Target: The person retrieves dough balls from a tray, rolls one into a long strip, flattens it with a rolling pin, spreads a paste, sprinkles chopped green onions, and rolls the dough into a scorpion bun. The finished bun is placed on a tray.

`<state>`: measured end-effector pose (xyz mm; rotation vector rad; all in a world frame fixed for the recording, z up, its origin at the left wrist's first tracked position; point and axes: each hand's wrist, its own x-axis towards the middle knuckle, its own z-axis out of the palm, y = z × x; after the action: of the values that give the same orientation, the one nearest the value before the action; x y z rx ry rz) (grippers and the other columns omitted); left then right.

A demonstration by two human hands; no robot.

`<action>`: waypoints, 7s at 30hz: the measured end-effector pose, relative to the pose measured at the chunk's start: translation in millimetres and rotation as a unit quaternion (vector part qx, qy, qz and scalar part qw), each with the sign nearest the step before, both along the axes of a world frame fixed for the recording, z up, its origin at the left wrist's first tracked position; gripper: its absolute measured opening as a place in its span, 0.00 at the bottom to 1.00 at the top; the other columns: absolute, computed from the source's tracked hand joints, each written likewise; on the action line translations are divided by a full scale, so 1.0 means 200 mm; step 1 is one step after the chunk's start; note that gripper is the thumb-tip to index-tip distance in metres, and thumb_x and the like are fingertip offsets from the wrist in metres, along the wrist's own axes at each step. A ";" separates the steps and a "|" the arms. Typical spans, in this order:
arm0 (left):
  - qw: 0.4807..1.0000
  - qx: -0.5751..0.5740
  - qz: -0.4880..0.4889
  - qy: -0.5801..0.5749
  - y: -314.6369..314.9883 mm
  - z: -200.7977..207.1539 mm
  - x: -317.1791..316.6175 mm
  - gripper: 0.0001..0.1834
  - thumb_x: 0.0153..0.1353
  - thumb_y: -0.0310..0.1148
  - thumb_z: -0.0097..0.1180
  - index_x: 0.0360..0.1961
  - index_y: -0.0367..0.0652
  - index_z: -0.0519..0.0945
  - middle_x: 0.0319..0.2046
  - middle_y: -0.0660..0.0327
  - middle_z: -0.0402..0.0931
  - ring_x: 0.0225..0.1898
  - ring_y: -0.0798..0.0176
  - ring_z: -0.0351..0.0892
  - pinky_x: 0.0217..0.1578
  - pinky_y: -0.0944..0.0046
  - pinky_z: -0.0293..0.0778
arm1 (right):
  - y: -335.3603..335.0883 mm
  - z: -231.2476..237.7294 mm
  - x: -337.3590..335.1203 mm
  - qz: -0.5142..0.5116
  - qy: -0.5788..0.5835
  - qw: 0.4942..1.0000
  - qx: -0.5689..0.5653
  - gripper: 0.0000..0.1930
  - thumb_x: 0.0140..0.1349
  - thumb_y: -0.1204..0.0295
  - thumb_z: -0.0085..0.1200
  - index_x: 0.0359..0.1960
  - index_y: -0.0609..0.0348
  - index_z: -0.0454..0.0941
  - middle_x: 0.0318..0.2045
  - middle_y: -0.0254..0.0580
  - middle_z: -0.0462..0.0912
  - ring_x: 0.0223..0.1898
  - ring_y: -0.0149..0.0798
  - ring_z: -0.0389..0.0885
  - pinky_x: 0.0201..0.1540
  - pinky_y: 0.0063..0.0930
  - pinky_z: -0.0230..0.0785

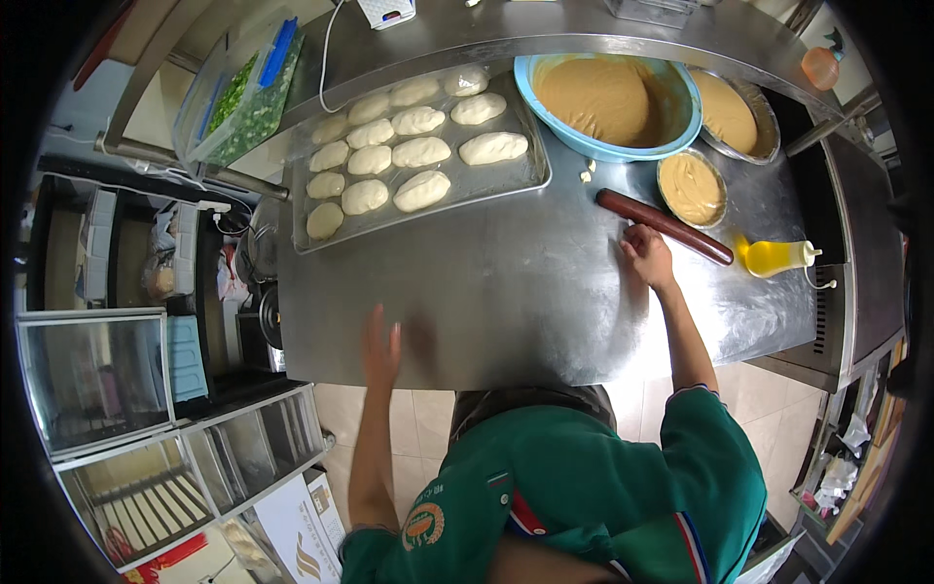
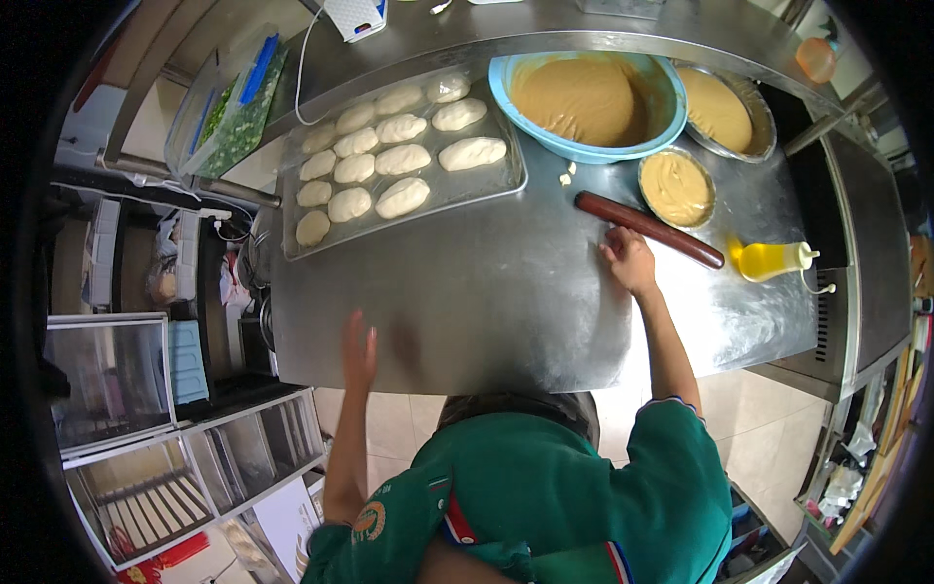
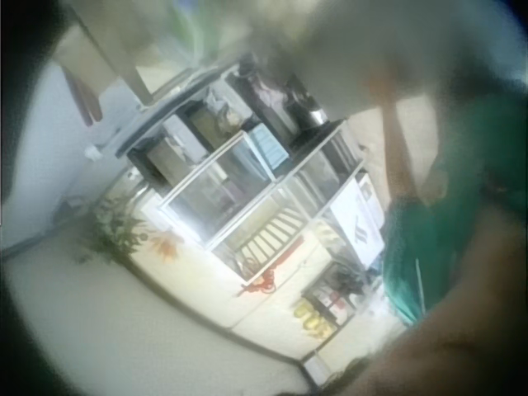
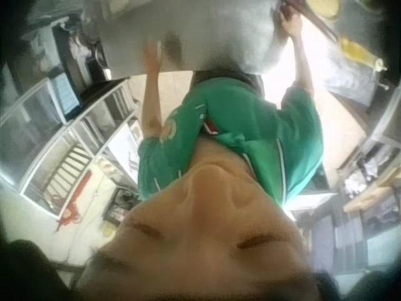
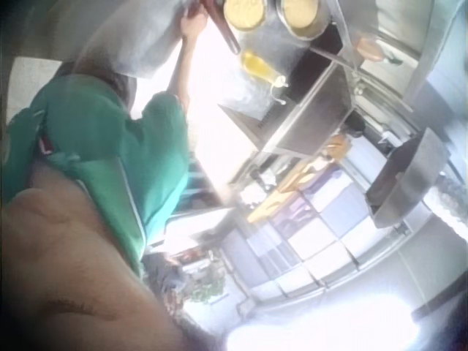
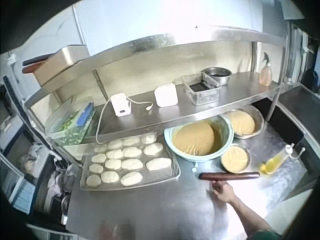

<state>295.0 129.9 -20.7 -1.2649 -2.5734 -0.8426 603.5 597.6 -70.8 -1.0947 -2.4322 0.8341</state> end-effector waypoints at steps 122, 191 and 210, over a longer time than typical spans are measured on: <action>0.904 -0.197 -0.380 -0.015 1.05 -0.25 0.69 0.56 0.57 0.66 0.57 0.76 0.39 0.54 0.78 0.56 0.46 0.78 0.53 0.44 0.74 0.35 0.39 | -0.51 -0.01 0.10 -0.034 0.157 0.933 -0.324 0.10 0.62 0.82 0.60 0.45 0.61 0.86 0.34 0.33 0.84 0.34 0.27 0.79 0.37 0.23 0.73; 0.968 -0.204 -0.146 -0.013 -0.35 -0.29 -0.52 0.45 0.64 0.49 0.57 0.75 0.37 0.56 0.77 0.49 0.50 0.77 0.39 0.45 0.73 0.35 0.39 | 0.11 -0.10 0.18 -0.269 -0.249 0.896 0.250 0.31 0.53 0.66 0.63 0.60 0.60 0.71 0.57 0.50 0.75 0.59 0.56 0.71 0.62 0.50 0.65; 0.986 -0.145 -0.064 -0.042 -0.47 -0.24 -0.59 0.38 0.65 0.47 0.57 0.72 0.41 0.64 0.74 0.54 0.58 0.75 0.48 0.53 0.73 0.39 0.45 | -1.55 0.16 -0.70 0.268 -0.112 0.953 0.092 0.31 0.48 0.72 0.62 0.59 0.56 0.72 0.51 0.47 0.76 0.52 0.52 0.75 0.55 0.45 0.69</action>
<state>176.8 36.6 -68.3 -1.5156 -2.7856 -0.5654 463.0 288.4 -39.1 -0.4798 -2.9873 0.6308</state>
